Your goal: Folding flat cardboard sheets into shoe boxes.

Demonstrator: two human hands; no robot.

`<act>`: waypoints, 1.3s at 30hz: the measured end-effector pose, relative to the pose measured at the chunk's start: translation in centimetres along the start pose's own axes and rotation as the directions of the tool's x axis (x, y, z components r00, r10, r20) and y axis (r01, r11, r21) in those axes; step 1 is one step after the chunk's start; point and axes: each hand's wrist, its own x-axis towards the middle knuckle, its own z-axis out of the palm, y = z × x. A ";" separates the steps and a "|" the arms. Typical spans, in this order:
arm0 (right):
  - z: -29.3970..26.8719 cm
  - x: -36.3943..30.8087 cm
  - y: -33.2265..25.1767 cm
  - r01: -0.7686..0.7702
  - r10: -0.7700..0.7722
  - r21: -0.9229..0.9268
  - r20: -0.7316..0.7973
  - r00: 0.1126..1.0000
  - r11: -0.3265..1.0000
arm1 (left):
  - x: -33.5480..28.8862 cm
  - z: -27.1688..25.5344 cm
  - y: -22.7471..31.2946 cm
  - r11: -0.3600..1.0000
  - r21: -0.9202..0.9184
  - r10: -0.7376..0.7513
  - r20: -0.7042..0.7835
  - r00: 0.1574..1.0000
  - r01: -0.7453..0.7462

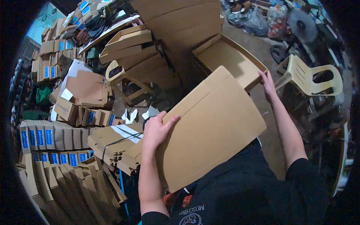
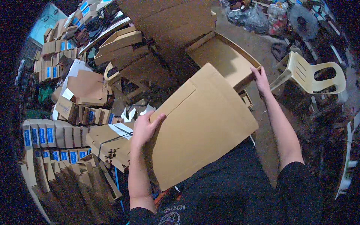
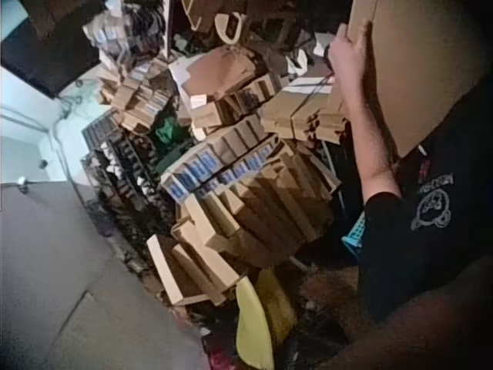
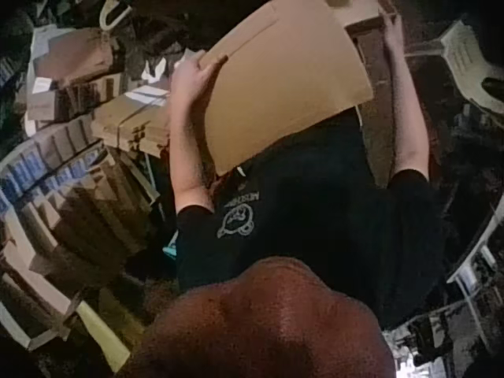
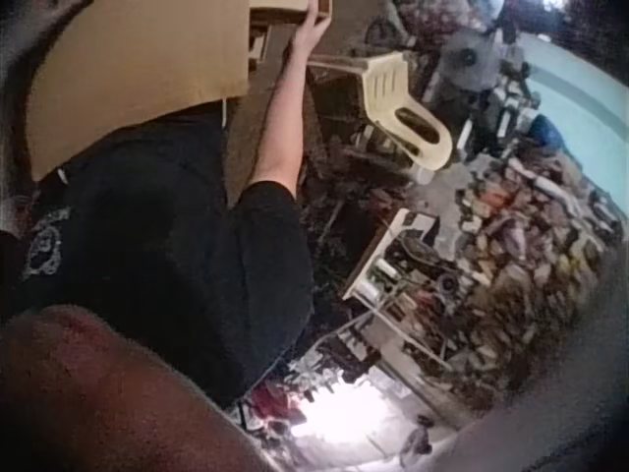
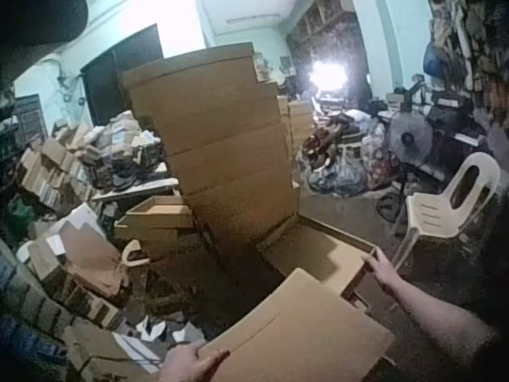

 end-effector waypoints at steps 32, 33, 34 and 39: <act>2.3 -0.8 1.9 0.170 -0.186 -0.204 -0.060 0.981 0.964 | 0.7 2.5 -1.1 0.991 0.129 0.046 -0.064 0.997 -0.037; 2.4 -1.0 1.7 0.217 -0.243 -0.279 -0.062 0.968 0.935 | 0.6 2.3 -0.9 0.990 0.142 0.009 -0.017 1.000 -0.006; 2.6 -1.1 1.4 0.261 -0.300 -0.352 -0.060 0.952 0.899 | 0.6 2.2 -0.7 0.990 0.140 -0.003 -0.028 1.000 0.007; 2.3 -1.3 0.2 0.279 -0.325 -0.384 -0.058 0.944 0.880 | 0.5 2.0 -0.5 0.989 0.145 -0.034 -0.004 0.999 0.034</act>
